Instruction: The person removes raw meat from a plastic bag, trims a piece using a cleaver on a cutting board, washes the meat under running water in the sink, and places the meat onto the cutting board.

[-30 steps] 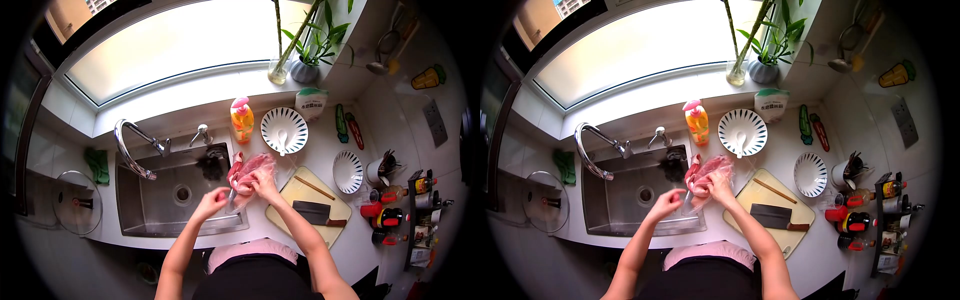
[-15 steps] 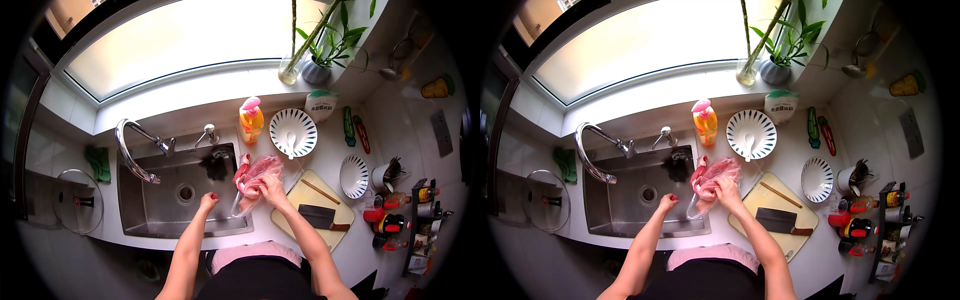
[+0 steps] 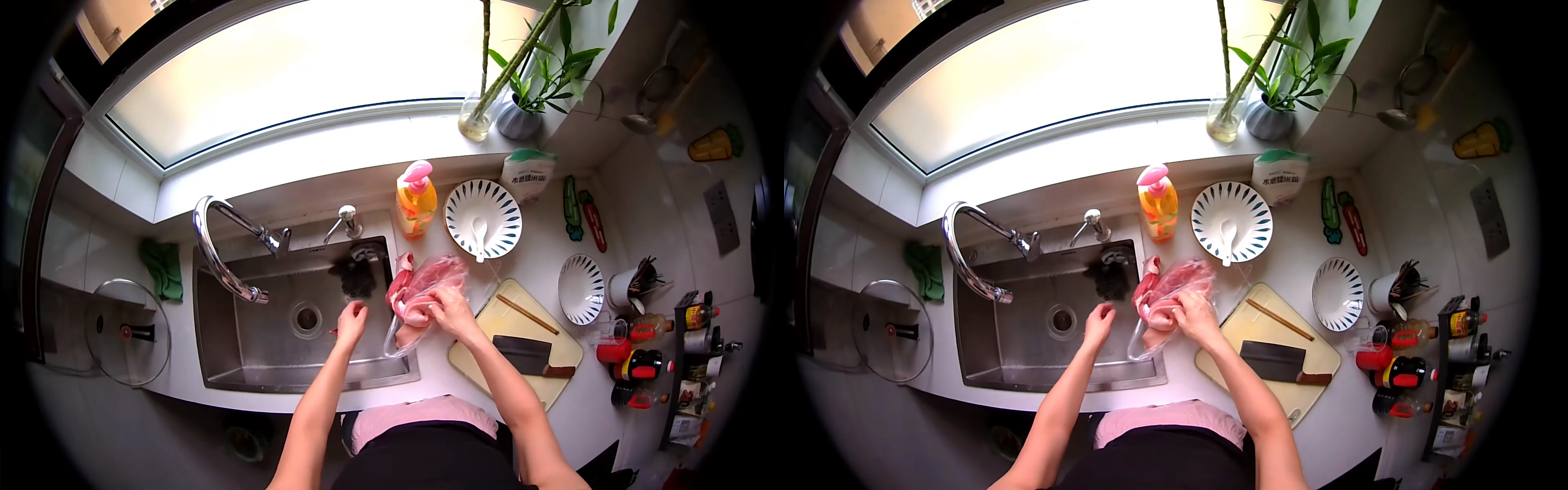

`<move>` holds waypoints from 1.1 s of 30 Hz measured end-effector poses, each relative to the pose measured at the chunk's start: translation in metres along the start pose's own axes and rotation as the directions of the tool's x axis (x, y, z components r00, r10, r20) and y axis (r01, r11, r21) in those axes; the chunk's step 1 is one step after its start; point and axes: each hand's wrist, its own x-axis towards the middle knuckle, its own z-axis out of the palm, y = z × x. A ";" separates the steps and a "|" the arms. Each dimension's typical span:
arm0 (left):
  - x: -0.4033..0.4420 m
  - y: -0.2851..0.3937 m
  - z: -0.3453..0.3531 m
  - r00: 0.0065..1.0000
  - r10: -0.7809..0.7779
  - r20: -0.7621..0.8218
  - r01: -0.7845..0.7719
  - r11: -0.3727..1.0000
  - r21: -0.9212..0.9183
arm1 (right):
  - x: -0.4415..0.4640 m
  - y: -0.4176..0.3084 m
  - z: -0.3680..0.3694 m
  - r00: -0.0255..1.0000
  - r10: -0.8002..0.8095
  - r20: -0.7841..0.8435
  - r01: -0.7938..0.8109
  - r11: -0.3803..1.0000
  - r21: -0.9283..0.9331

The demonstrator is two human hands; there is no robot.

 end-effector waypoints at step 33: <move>-0.031 0.096 0.052 0.993 -0.017 0.120 0.103 0.641 -0.761 | -0.004 0.005 -0.027 0.931 0.322 0.169 -0.311 0.462 0.831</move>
